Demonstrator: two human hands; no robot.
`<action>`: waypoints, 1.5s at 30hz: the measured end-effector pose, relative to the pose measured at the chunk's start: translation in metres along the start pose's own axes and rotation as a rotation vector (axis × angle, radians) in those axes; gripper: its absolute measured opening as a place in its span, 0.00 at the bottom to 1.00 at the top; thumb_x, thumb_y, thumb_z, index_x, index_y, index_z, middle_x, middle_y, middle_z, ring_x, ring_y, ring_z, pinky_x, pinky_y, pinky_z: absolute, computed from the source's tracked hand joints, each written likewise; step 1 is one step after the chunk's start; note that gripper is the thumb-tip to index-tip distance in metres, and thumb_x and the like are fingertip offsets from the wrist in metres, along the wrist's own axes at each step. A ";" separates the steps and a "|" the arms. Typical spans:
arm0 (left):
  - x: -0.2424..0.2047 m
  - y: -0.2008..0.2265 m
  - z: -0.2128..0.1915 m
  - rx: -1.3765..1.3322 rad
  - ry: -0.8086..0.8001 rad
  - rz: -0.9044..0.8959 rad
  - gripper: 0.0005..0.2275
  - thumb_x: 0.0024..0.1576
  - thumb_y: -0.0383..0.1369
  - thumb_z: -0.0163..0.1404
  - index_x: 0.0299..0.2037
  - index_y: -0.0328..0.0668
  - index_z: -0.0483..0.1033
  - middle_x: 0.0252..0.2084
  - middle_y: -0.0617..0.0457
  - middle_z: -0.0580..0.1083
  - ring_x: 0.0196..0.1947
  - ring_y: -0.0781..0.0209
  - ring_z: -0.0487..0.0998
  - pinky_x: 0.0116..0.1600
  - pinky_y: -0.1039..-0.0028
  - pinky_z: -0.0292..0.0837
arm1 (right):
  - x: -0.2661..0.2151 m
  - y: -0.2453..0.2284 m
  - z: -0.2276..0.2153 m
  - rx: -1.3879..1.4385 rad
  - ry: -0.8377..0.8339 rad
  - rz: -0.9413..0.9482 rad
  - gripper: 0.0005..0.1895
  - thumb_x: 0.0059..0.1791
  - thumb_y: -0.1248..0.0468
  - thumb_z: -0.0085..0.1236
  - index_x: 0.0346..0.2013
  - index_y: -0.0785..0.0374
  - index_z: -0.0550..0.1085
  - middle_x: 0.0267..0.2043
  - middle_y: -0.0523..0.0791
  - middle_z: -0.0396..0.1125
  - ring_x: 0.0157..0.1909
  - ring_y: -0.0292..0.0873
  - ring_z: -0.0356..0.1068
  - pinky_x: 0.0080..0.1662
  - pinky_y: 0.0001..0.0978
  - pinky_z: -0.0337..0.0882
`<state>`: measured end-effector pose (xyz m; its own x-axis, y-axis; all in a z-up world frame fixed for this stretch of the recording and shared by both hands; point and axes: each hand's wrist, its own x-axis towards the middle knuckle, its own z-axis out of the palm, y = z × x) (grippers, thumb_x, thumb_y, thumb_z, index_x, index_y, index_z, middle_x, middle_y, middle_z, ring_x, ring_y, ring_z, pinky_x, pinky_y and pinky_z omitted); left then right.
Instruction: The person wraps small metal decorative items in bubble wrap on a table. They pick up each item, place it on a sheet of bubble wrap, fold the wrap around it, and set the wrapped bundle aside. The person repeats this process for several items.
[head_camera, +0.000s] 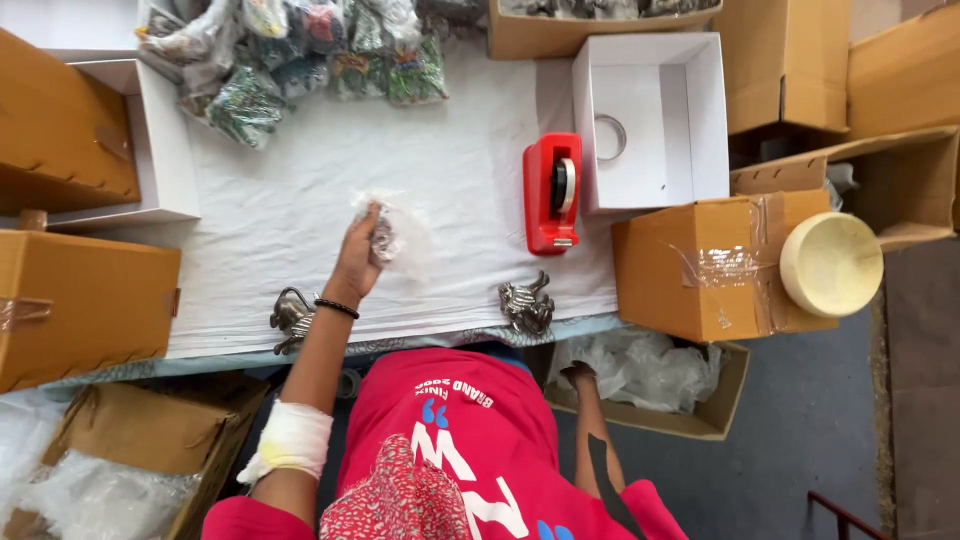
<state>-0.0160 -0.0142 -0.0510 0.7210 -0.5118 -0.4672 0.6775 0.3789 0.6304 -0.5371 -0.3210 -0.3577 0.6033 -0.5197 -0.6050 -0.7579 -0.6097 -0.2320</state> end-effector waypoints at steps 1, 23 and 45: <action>-0.008 0.004 0.018 -0.019 0.023 -0.044 0.07 0.68 0.41 0.51 0.45 0.50 0.73 0.33 0.62 0.73 0.31 0.71 0.74 0.36 0.77 0.73 | -0.003 0.004 -0.009 0.069 0.141 0.071 0.23 0.48 0.52 0.56 0.54 0.57 0.78 0.59 0.50 0.70 0.58 0.54 0.70 0.57 0.41 0.70; -0.019 0.026 0.073 1.498 0.497 0.603 0.19 0.51 0.30 0.59 0.53 0.46 0.72 0.32 0.47 0.77 0.32 0.48 0.78 0.33 0.61 0.71 | 0.079 -0.384 -0.325 0.979 0.098 -0.771 0.12 0.54 0.69 0.52 0.49 0.63 0.80 0.31 0.39 0.69 0.34 0.30 0.67 0.37 0.22 0.66; 0.030 0.045 0.076 1.116 0.315 0.493 0.10 0.60 0.27 0.48 0.38 0.48 0.85 0.31 0.56 0.83 0.30 0.69 0.84 0.35 0.77 0.78 | 0.050 -0.466 -0.347 1.380 0.244 -0.208 0.15 0.52 0.56 0.65 0.33 0.66 0.82 0.23 0.32 0.61 0.24 0.26 0.51 0.27 0.22 0.50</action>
<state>0.0250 -0.0710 0.0104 0.9691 -0.2380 -0.0640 -0.0539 -0.4580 0.8873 -0.0678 -0.2709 -0.0157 0.6515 -0.6698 -0.3563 -0.1957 0.3053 -0.9319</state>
